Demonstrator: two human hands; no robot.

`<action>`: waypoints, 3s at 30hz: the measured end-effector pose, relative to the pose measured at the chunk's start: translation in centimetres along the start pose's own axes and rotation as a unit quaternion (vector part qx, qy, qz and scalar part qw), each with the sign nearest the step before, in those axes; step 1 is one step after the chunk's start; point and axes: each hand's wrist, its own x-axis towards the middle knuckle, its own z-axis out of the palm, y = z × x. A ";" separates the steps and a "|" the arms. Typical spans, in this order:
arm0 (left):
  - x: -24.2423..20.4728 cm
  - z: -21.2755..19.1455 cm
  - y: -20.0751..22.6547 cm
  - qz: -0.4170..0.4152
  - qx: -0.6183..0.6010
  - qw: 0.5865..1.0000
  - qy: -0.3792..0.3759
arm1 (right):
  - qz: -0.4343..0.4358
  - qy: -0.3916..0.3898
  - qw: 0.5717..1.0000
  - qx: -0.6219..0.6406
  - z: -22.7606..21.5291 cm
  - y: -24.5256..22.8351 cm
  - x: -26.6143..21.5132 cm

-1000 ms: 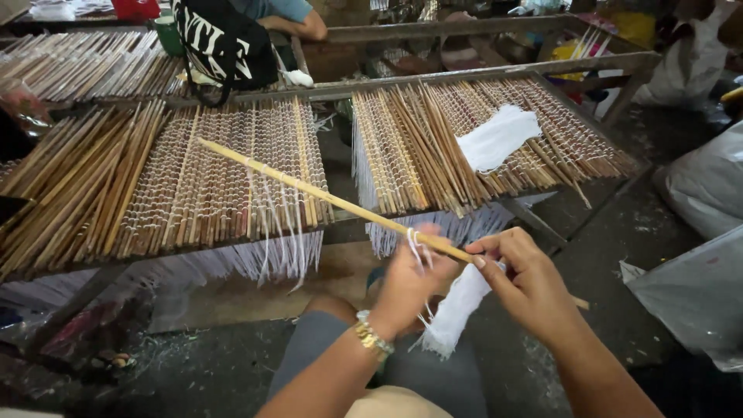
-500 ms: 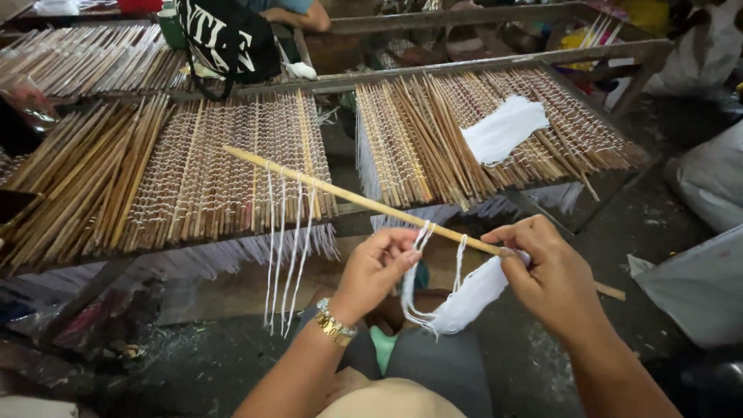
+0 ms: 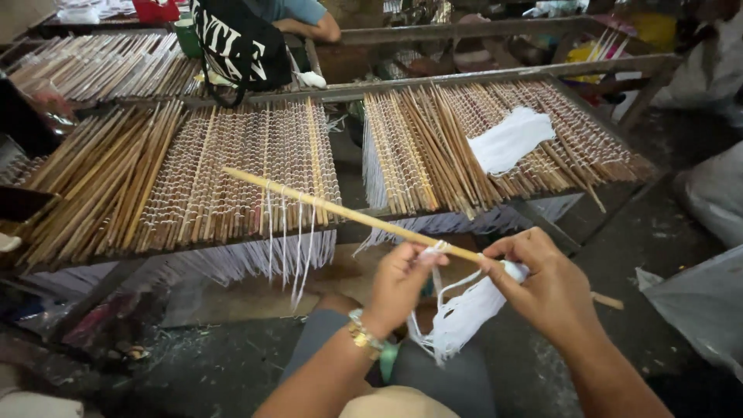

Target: Wrapping individual white thread loops around a long wooden stick as part of a weaving or craft process

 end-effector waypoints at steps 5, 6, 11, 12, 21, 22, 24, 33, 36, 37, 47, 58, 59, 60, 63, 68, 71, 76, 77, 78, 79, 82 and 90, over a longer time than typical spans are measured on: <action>0.6 -3.4 -1.3 -0.012 -0.083 0.991 -0.101 | 0.005 0.007 1.000 0.015 -0.6 -0.5 -0.4; 0.5 -3.7 -0.6 0.014 0.003 0.997 -0.073 | 0.001 0.012 1.000 0.006 -0.5 -0.4 -0.4; 1.3 -5.3 0.8 0.035 0.153 0.988 0.014 | 0.104 -0.102 0.987 -0.063 -1.0 -0.1 0.5; 1.2 -5.2 1.0 0.030 0.116 0.992 0.023 | 0.107 -0.099 0.987 -0.072 -1.0 0.0 0.5; 1.6 -0.3 -2.7 -0.055 -0.496 0.861 -0.100 | 0.077 -0.069 0.993 -0.063 -0.2 0.7 0.3; 1.5 0.5 -2.1 -0.046 -0.573 0.807 -0.137 | 0.082 -0.073 0.993 -0.051 -0.1 0.7 0.3; 1.3 2.1 -1.5 -0.079 -0.616 0.781 -0.071 | 0.048 -0.051 0.997 -0.024 0.6 1.5 0.3; 4.8 -2.3 0.4 -0.061 -0.694 0.700 0.160 | 0.036 -0.046 0.996 -0.069 1.0 4.7 1.2; 4.7 -2.8 1.2 -0.038 -0.689 0.703 0.171 | 0.050 -0.042 0.992 -0.108 0.9 5.0 1.5; 4.6 -2.6 1.5 -0.062 -0.681 0.706 0.184 | 0.083 -0.047 0.986 -0.135 0.8 4.7 1.5; 0.4 -5.8 -11.7 -0.060 -0.604 0.794 -0.009 | -0.021 0.038 0.990 -0.135 -0.2 7.2 1.4; -7.1 -8.0 -32.9 -0.443 -0.334 0.698 0.453 | 0.010 0.070 0.978 -0.198 -1.4 4.0 0.1; -5.7 -6.8 -26.8 -0.443 -0.333 0.700 0.450 | 0.012 0.073 0.977 -0.199 -1.5 3.9 0.1; -5.5 -4.7 -20.4 -0.476 -0.324 0.781 0.242 | 0.023 0.056 0.973 -0.224 -1.6 3.9 0.2; -4.9 -2.9 -5.6 -0.215 -0.091 0.971 -0.059 | 0.018 0.064 0.970 -0.232 -1.8 3.7 0.1; 0.1 -5.0 6.4 0.056 0.341 0.938 -0.003 | 0.025 0.058 0.969 -0.240 -2.1 3.0 0.0; 1.2 -6.3 5.7 0.141 0.448 0.882 0.033 | 0.077 0.029 0.963 -0.258 -2.1 2.3 0.2; 0.8 -6.5 5.4 0.160 0.469 0.867 0.043 | 0.063 0.004 0.957 -0.283 -2.1 2.6 0.3; 0.8 -6.9 5.5 0.158 0.470 0.867 0.046 | 0.060 0.002 0.957 -0.282 -2.0 2.9 0.4; 0.9 -7.3 5.6 0.137 0.450 0.880 0.069 | 0.061 0.007 0.961 -0.269 -1.9 3.3 0.4; 1.0 -7.6 5.7 0.116 0.429 0.891 0.092 | 0.061 0.012 0.965 -0.256 -1.8 3.7 0.5; -0.2 -6.0 4.5 0.042 0.218 0.971 0.085 | 0.071 -0.008 0.976 -0.204 -1.9 3.4 0.8; -0.5 3.3 -2.2 -0.135 -0.100 0.981 -0.096 | -0.063 -0.042 0.996 -0.038 0.7 3.6 -0.2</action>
